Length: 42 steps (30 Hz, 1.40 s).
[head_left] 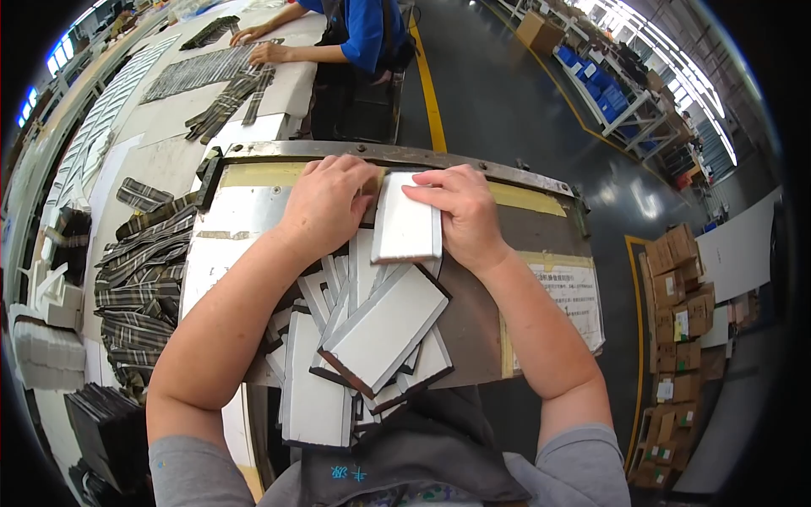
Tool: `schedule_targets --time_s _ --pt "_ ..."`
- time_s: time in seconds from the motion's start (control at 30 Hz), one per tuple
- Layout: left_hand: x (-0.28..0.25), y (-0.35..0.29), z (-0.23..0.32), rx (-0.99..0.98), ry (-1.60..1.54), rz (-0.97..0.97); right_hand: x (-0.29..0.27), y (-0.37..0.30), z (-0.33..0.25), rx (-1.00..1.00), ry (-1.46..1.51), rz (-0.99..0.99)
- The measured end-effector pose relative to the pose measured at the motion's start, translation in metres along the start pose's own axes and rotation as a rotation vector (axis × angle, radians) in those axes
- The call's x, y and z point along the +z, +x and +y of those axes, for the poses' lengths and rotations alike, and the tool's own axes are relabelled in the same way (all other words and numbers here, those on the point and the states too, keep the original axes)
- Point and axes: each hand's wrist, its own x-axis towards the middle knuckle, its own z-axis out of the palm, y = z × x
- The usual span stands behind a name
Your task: Manual assembly, folding, and stacking of small leather or fabric components at a workstation.
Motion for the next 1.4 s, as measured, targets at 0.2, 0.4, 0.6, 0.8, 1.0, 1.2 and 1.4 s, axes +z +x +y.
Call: schedule_targets --time_s 0.2,0.4,0.6,0.8,1.0,1.2,1.4 --pt "-0.021 0.01 0.012 -0.579 -1.29 -0.18 -0.009 0.006 -0.017 -0.109 0.148 0.218" --pt "-0.015 0.01 0.006 -0.511 -1.229 -0.176 -0.012 0.011 -0.018 0.081 0.261 0.286" --pt "-0.013 0.008 0.01 -0.538 -1.26 -0.209 -0.009 0.005 -0.016 0.532 0.799 0.095" --pt "-0.015 0.009 0.019 -0.539 -1.233 -0.309 -0.014 0.003 -0.008 0.641 0.964 0.016" --pt "-0.014 0.006 0.019 -0.534 -1.271 -0.389 -0.014 0.003 -0.006 0.719 1.102 -0.022" --pt "-0.003 0.003 0.008 -0.551 -1.305 -0.348 -0.013 0.002 -0.001 0.705 1.092 -0.062" --pt "-0.012 0.006 0.017 -0.652 -1.376 -0.304 -0.017 0.001 0.004 0.731 1.131 -0.145"
